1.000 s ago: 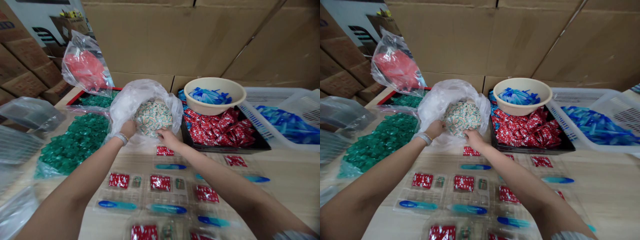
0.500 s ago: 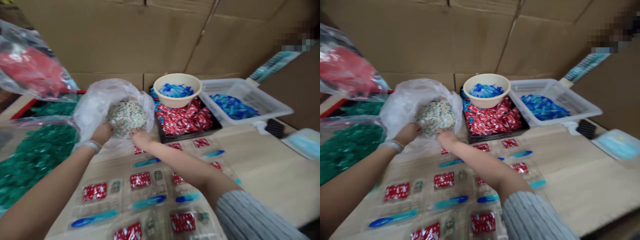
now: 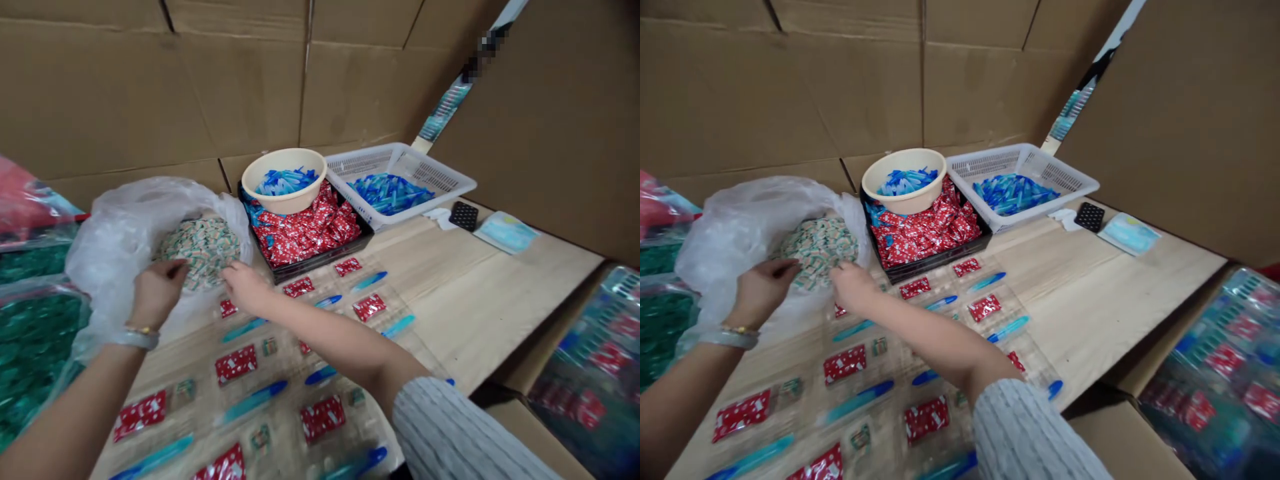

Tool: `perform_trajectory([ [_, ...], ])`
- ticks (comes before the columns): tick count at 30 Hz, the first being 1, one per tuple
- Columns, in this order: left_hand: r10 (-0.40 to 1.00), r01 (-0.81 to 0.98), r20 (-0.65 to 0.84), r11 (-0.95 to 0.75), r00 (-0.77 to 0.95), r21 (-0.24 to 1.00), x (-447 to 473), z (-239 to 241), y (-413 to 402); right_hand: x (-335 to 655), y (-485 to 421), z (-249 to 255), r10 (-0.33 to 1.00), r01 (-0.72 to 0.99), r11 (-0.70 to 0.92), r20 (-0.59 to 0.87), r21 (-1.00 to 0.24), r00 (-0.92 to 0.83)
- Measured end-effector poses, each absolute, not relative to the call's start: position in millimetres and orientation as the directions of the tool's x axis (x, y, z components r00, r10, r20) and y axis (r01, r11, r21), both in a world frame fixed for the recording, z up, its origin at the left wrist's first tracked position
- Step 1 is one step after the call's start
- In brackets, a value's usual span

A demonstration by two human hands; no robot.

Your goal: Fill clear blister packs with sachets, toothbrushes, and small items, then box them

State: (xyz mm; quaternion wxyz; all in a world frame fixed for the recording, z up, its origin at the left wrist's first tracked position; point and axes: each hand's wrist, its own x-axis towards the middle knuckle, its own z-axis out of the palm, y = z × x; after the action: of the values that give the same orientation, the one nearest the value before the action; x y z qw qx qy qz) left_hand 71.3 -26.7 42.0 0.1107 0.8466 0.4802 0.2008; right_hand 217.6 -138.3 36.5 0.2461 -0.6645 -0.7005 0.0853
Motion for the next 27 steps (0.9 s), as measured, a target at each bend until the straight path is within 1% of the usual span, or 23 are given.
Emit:
perform_trajectory([
  [2, 0.79, 0.613, 0.286, -0.605, 0.543, 0.508, 113, 50, -75, 253, -179, 50, 0.959, 0.816, 0.065, 0.262, -0.575, 0.108],
  [4, 0.667, 0.431, 0.298, -0.697, 0.683, 0.573, 160, 49, -123, 303, -225, 57, 0.939, 0.74, 0.024, 0.27, -0.672, 0.214],
  [5, 0.624, 0.368, 0.305, -0.714, 0.719, 0.595, 183, 45, -144, 333, -248, 56, 0.918, 0.707, -0.005, 0.277, -0.708, 0.284],
  [7, 0.561, 0.306, 0.29, -0.735, 0.775, 0.605, 225, 34, -176, 394, -288, 48, 0.894, 0.657, -0.072, 0.243, -0.751, 0.376],
  [9, 0.533, 0.312, 0.255, -0.751, 0.807, 0.582, 255, 19, -192, 448, -315, 33, 0.871, 0.641, -0.188, 0.175, -0.744, 0.459],
  [11, 0.522, 0.35, 0.214, -0.771, 0.826, 0.532, 274, 6, -198, 487, -325, 17, 0.855, 0.689, -0.281, 0.152, -0.668, 0.496],
  [13, 0.529, 0.398, 0.185, -0.788, 0.828, 0.471, 282, -3, -200, 507, -322, 5, 0.878, 0.767, -0.303, 0.148, -0.566, 0.456],
  [15, 0.549, 0.442, 0.178, -0.793, 0.817, 0.418, 285, -7, -202, 514, -312, -3, 0.926, 0.848, -0.268, 0.122, -0.457, 0.358],
  [17, 0.568, 0.479, 0.177, -0.795, 0.804, 0.373, 284, -8, -204, 516, -303, -6, 0.961, 0.911, -0.235, 0.062, -0.338, 0.271],
  [19, 0.574, 0.503, 0.162, -0.797, 0.802, 0.335, 282, -8, -205, 517, -297, -7, 0.975, 0.95, -0.217, -0.007, -0.224, 0.221],
  [21, 0.577, 0.517, 0.134, -0.796, 0.806, 0.315, 281, -8, -204, 519, -295, -7, 0.982, 0.974, -0.182, -0.064, -0.138, 0.175],
  [23, 0.575, 0.526, 0.103, -0.796, 0.812, 0.3, 281, -8, -203, 523, -295, -7, 0.987, 0.986, -0.137, -0.099, -0.097, 0.127],
  [27, 0.571, 0.541, 0.067, -0.804, 0.818, 0.245, 282, -7, -201, 528, -296, -8, 0.99, 0.994, -0.081, -0.124, -0.08, 0.07],
])
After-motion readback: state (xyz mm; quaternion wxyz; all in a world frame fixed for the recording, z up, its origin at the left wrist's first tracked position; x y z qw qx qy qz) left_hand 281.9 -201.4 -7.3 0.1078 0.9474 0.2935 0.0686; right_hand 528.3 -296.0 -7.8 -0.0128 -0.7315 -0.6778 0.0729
